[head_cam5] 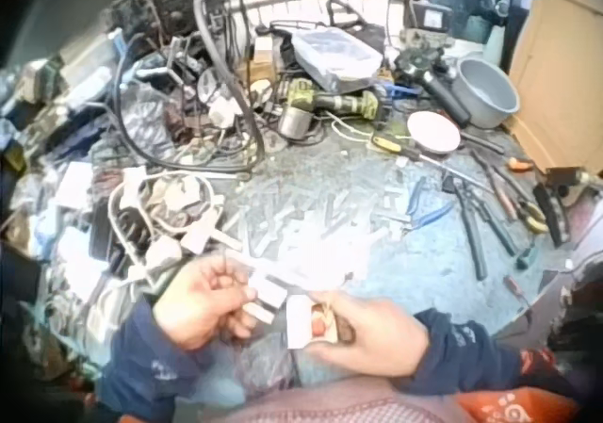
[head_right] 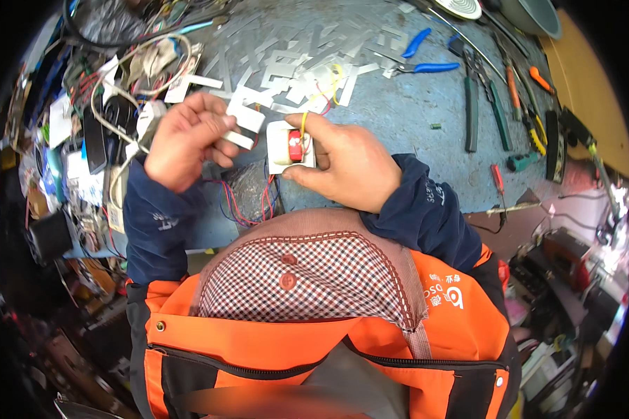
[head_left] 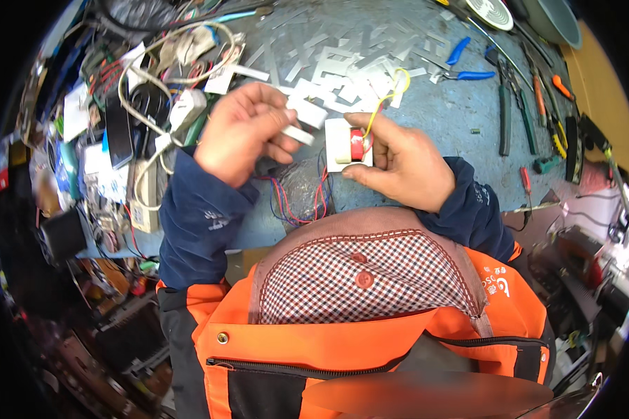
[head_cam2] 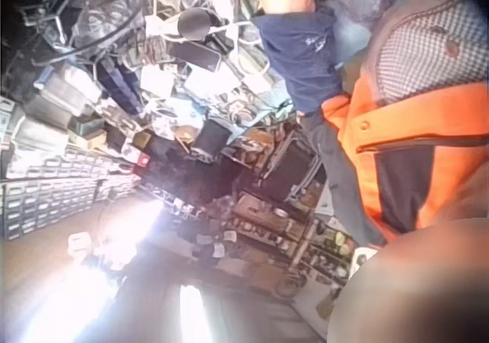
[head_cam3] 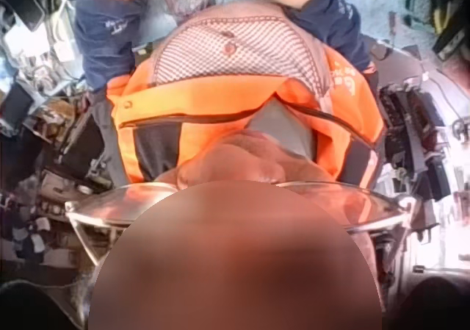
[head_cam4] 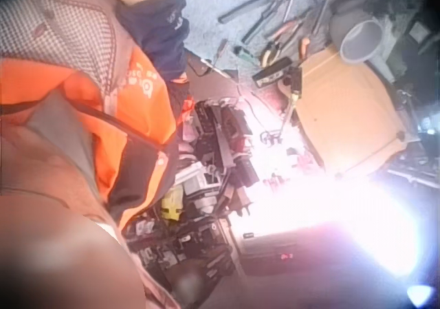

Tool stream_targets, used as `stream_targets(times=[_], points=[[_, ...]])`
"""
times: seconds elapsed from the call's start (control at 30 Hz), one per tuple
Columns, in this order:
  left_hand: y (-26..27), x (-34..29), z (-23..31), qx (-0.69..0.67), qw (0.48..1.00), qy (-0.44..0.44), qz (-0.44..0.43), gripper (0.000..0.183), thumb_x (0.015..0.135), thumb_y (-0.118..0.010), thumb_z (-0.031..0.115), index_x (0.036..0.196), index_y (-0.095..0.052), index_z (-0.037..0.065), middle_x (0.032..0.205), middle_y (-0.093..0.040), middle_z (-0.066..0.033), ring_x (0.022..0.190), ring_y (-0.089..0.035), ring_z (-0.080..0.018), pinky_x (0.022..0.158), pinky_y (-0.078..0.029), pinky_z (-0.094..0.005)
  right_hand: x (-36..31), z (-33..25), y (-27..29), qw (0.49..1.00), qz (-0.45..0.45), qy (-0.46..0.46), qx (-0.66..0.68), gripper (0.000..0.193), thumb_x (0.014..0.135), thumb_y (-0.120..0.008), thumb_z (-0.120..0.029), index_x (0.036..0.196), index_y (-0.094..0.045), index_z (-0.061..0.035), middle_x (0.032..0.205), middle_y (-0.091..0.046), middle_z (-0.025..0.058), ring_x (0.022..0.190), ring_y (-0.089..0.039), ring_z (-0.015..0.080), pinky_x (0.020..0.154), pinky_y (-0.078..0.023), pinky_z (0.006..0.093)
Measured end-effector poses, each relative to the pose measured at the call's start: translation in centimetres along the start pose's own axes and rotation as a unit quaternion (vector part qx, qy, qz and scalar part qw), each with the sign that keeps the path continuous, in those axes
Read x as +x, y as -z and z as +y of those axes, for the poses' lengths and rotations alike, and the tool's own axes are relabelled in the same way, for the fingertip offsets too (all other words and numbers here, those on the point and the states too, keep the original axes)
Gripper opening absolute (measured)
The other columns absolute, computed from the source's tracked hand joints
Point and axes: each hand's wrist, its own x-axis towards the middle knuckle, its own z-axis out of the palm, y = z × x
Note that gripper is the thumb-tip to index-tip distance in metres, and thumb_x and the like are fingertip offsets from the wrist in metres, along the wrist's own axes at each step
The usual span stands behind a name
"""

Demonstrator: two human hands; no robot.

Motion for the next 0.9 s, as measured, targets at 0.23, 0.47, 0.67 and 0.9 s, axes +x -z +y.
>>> stream_targets(times=[0.23, 0.47, 0.67, 0.9], points=[[-1.6, -2.4, -5.4, -0.051, 0.998, 0.011, -0.024, 0.030, 0.100, -0.074, 0.007, 0.125, -0.060, -0.001, 0.091, -0.075, -0.0060, 0.071, -0.068, -0.0094, 0.057, -0.055, -0.0221, 0.0, 0.6, -0.7, 0.999, -0.004, -0.032, 0.014, 0.073, 0.083, -0.091, -0.018, 0.147, -0.058, -0.0021, 0.063, -0.053, 0.0036, 0.055, -0.052, 0.0136, 0.055, -0.044, 0.0312], [-2.2, -1.9, -4.5, -0.033, 0.999, -0.010, -0.030, 0.025, 0.100, -0.072, 0.006, 0.120, -0.059, -0.001, 0.083, -0.072, -0.0053, 0.066, -0.067, -0.0095, 0.057, -0.055, -0.0224, -0.4, 2.3, -1.0, 0.999, 0.011, -0.016, 0.032, 0.073, 0.083, -0.092, -0.019, 0.146, -0.059, -0.0018, 0.062, -0.051, 0.0011, 0.056, -0.049, 0.0098, 0.055, -0.043, 0.0294], [-2.4, -1.7, -4.5, -0.028, 0.999, -0.015, -0.017, 0.026, 0.098, -0.073, 0.006, 0.117, -0.057, -0.002, 0.080, -0.071, -0.0058, 0.062, -0.066, -0.0102, 0.054, -0.054, -0.0238, -0.4, 2.7, -1.0, 0.999, 0.015, -0.007, 0.038, 0.072, 0.083, -0.092, -0.018, 0.145, -0.059, -0.0018, 0.063, -0.051, 0.0004, 0.057, -0.049, 0.0089, 0.055, -0.042, 0.0283], [-2.0, -1.7, -4.9, -0.064, 0.998, -0.001, -0.023, 0.025, 0.098, -0.072, 0.005, 0.116, -0.057, -0.002, 0.081, -0.072, -0.0079, 0.062, -0.069, -0.0125, 0.052, -0.055, -0.0225, -0.1, 2.2, -1.2, 0.999, 0.008, -0.018, 0.048, 0.072, 0.083, -0.092, -0.016, 0.146, -0.059, -0.0011, 0.063, -0.051, -0.0002, 0.057, -0.048, 0.0078, 0.055, -0.042, 0.0275]])
